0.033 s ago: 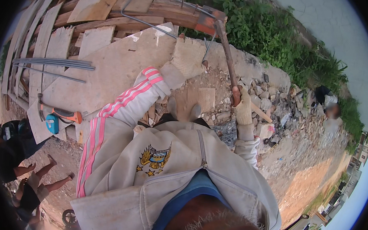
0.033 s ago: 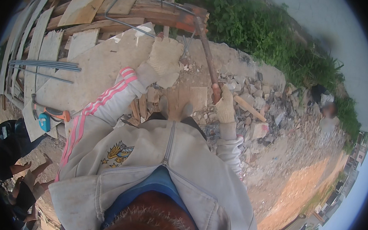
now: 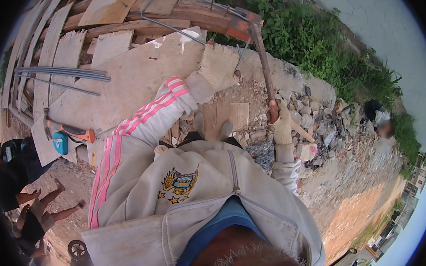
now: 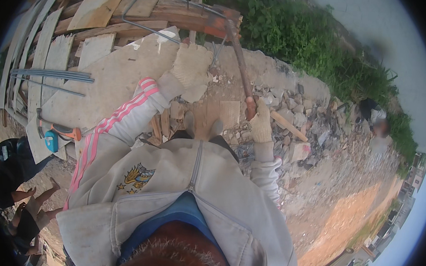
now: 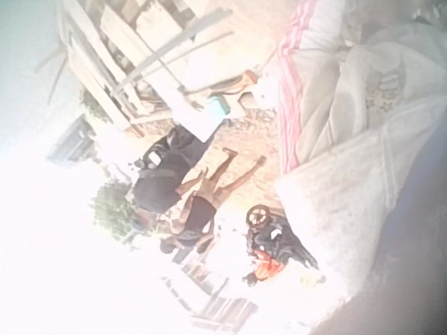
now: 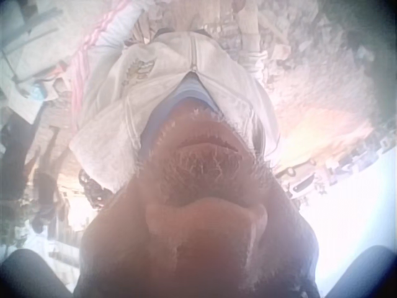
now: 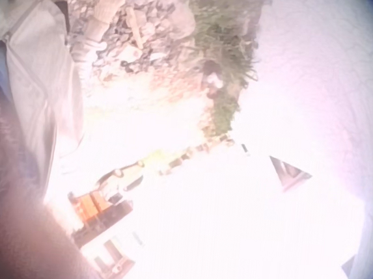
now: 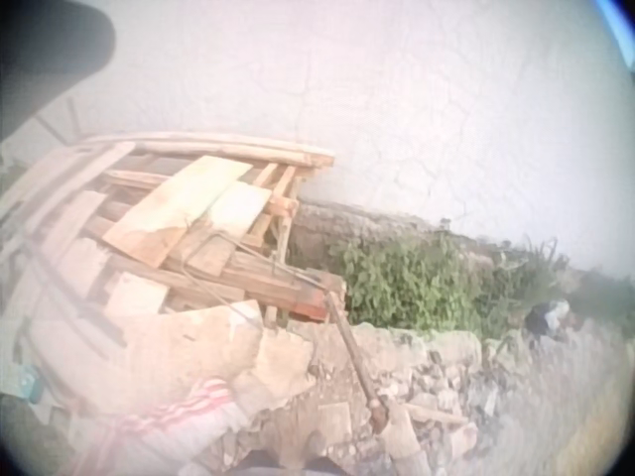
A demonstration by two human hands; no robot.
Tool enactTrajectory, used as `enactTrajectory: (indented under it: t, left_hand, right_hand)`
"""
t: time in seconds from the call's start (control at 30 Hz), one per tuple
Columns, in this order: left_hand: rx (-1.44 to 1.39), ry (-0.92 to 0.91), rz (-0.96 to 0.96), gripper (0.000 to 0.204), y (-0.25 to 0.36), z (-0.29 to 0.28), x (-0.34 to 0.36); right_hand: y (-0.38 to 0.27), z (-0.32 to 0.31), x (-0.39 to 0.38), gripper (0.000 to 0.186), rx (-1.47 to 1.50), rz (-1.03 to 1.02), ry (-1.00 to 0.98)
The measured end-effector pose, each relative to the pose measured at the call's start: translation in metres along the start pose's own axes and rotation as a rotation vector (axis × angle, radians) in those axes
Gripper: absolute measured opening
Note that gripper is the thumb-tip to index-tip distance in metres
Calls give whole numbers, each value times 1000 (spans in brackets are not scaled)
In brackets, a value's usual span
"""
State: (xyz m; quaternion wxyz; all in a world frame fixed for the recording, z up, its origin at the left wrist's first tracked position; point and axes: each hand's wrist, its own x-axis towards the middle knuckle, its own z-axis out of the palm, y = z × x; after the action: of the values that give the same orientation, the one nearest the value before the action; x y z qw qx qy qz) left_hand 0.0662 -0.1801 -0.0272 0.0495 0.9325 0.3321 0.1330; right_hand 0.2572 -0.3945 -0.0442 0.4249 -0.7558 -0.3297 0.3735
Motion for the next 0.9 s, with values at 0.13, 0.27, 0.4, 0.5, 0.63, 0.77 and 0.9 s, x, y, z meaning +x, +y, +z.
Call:
enactTrajectory:
  t: [0.13,0.27,0.4,0.5,0.63,0.77,0.9]
  left_hand:
    - [27,-79,-32,39,3,-8,4]
    - [7,-109,-22,35,3,-15,5]
    - [-77,-139,-3,29,-7,-12,9]
    - [-85,-70,15,23,-12,-4,7]
    - [-66,-41,54,20,-12,-3,6]
    - [-70,-72,107,19,-13,-10,7]
    - [-20,-84,144,20,-17,-9,2]
  right_hand:
    - [12,-9,11,41,-30,-16,9]
    - [26,-28,32,45,-263,-133,64]
    - [23,-41,40,55,-265,-45,2]
    - [32,-48,50,53,-358,-136,6]
    - [18,-55,53,48,-429,-197,32]
    - [-31,-63,39,50,-610,-178,35]
    - [-60,-53,20,49,-643,-172,55]
